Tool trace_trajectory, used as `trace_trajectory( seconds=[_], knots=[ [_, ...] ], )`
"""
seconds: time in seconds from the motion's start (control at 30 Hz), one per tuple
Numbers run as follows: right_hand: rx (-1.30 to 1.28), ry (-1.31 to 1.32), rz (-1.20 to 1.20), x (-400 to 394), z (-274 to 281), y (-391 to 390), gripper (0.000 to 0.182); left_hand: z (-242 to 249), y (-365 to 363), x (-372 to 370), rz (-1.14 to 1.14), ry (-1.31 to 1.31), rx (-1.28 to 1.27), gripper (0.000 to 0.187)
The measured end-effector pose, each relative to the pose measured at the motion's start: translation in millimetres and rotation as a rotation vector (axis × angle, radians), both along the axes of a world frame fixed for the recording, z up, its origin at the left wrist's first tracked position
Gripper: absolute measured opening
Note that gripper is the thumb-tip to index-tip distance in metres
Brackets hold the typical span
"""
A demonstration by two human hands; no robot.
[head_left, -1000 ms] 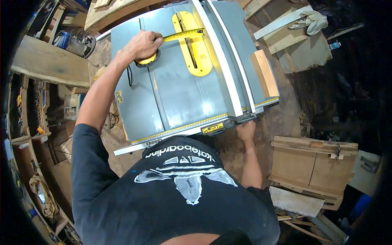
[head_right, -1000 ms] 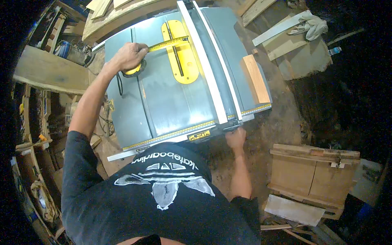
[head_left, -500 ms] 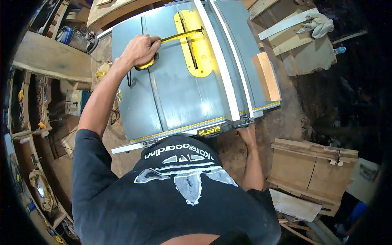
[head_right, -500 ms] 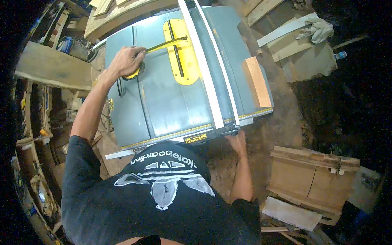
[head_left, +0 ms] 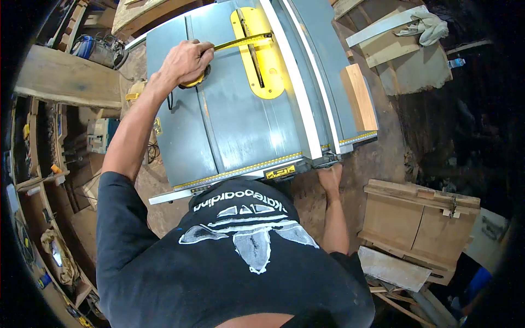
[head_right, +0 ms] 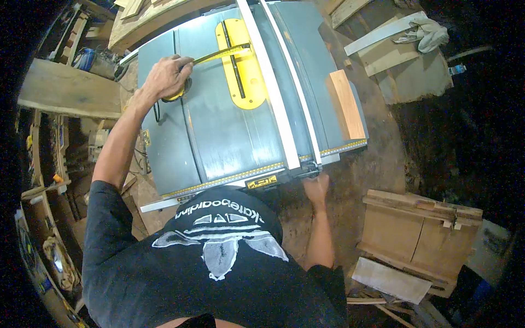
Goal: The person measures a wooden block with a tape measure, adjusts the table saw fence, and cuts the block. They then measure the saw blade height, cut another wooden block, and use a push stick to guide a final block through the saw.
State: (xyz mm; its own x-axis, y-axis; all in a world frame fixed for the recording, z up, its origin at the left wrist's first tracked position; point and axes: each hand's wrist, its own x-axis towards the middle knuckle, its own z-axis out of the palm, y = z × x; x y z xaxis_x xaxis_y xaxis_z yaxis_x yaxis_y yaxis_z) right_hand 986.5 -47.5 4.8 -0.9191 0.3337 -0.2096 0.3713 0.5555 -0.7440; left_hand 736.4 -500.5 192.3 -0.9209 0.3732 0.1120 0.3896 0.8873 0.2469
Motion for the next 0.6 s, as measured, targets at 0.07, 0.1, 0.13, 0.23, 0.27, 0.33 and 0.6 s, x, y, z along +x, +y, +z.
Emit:
trace_trajectory(
  seconds=[0.07, 0.1, 0.13, 0.23, 0.27, 0.33, 0.6],
  knots=[
    [0.004, 0.024, 0.018, -2, 0, -2, 0.022, 1, 0, 0, -0.001, -0.003, -0.010, 0.035],
    [0.003, 0.023, 0.018, -3, 5, -5, 0.022, 3, 1, 2, 0.011, -0.001, -0.020, 0.035],
    [0.017, 0.051, 0.030, -3, 11, -7, 0.022, 5, 3, 3, 0.023, 0.000, -0.030, 0.034],
    [0.092, 0.073, 0.024, -4, 22, -16, 0.023, 5, 5, 8, 0.044, 0.037, -0.076, 0.037],
    [0.153, 0.066, 0.007, -4, 23, -17, 0.023, 5, 5, 9, 0.045, 0.036, -0.077, 0.037],
    [0.183, 0.080, 0.003, -2, 16, -16, 0.024, 3, 5, 11, 0.047, 0.050, -0.050, 0.036],
    [0.269, 0.071, 0.011, 1, -2, -9, 0.038, 2, -2, 9, 0.018, 0.029, -0.030, 0.036]
  ],
)
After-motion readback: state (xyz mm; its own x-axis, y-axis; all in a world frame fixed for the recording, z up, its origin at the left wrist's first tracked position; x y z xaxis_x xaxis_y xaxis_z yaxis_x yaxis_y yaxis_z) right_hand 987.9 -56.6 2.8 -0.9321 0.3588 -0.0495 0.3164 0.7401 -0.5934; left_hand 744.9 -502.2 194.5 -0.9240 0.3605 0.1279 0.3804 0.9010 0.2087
